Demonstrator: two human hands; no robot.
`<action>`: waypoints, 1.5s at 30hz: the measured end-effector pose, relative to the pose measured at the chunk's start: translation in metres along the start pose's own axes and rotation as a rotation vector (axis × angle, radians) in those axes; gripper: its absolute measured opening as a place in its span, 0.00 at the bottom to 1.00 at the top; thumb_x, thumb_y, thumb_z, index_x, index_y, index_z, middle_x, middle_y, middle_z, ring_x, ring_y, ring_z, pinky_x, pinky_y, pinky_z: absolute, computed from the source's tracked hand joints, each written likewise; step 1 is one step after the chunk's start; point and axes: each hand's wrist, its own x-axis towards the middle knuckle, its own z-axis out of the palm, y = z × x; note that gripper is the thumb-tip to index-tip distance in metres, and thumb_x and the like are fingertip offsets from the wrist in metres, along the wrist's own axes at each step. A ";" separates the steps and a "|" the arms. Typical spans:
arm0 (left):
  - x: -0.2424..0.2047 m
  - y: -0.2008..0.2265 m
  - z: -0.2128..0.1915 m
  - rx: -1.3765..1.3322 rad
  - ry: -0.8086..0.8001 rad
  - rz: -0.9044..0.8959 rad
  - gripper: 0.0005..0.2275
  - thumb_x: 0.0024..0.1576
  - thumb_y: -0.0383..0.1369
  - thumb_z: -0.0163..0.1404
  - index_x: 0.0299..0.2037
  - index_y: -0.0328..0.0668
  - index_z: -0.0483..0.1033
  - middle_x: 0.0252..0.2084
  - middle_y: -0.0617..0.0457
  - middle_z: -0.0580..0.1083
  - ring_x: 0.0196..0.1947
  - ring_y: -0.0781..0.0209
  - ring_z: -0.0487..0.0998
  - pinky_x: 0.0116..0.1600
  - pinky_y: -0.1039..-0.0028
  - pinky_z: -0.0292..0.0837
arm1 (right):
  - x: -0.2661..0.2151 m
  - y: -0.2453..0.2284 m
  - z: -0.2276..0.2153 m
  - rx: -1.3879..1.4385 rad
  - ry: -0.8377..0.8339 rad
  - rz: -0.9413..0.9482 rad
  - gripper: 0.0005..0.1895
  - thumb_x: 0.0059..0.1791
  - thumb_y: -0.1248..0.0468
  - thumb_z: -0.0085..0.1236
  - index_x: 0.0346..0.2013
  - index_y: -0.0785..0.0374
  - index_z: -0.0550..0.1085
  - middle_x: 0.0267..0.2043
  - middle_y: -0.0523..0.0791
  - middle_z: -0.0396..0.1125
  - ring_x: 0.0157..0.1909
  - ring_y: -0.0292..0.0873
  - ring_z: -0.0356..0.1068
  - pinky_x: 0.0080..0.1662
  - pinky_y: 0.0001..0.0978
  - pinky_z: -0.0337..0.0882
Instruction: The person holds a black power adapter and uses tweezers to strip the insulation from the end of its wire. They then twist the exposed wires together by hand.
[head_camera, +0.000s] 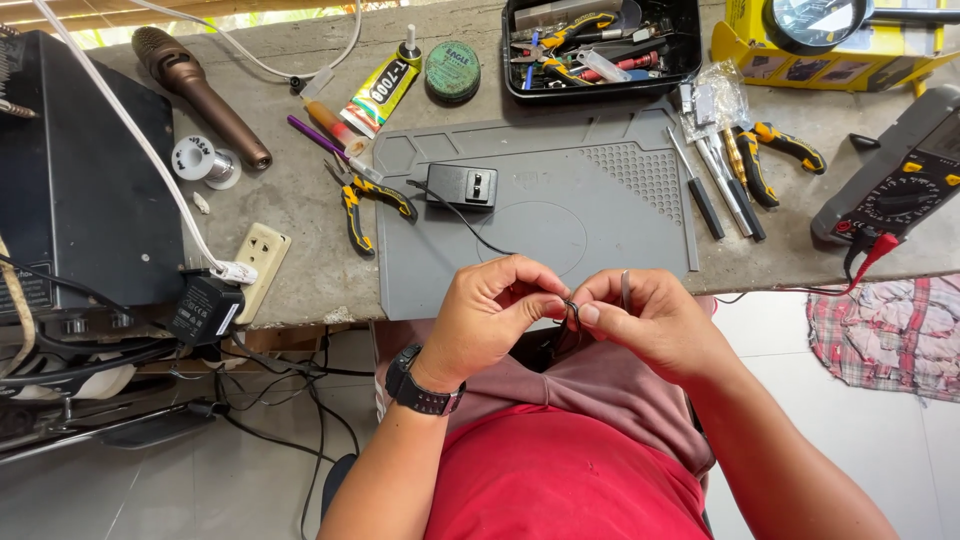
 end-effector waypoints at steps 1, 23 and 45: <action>0.000 0.001 0.000 -0.001 -0.003 0.001 0.04 0.63 0.25 0.70 0.45 0.38 0.89 0.34 0.47 0.86 0.38 0.69 0.86 0.46 0.74 0.87 | 0.000 -0.001 0.001 -0.001 0.003 -0.001 0.06 0.56 0.70 0.68 0.40 0.71 0.87 0.24 0.47 0.72 0.31 0.33 0.66 0.34 0.23 0.66; 0.003 -0.007 0.004 -0.031 -0.031 0.023 0.04 0.62 0.24 0.70 0.44 0.38 0.89 0.35 0.47 0.86 0.39 0.68 0.87 0.46 0.74 0.87 | -0.007 0.002 -0.001 -0.012 0.003 -0.066 0.05 0.52 0.75 0.69 0.34 0.74 0.89 0.29 0.51 0.79 0.35 0.36 0.73 0.39 0.27 0.74; 0.023 -0.019 0.012 -0.014 0.278 0.096 0.04 0.65 0.24 0.68 0.45 0.33 0.86 0.36 0.45 0.87 0.35 0.65 0.89 0.46 0.74 0.90 | -0.001 0.014 0.002 -0.002 0.004 -0.025 0.06 0.55 0.69 0.71 0.38 0.71 0.87 0.24 0.48 0.77 0.31 0.33 0.71 0.37 0.24 0.71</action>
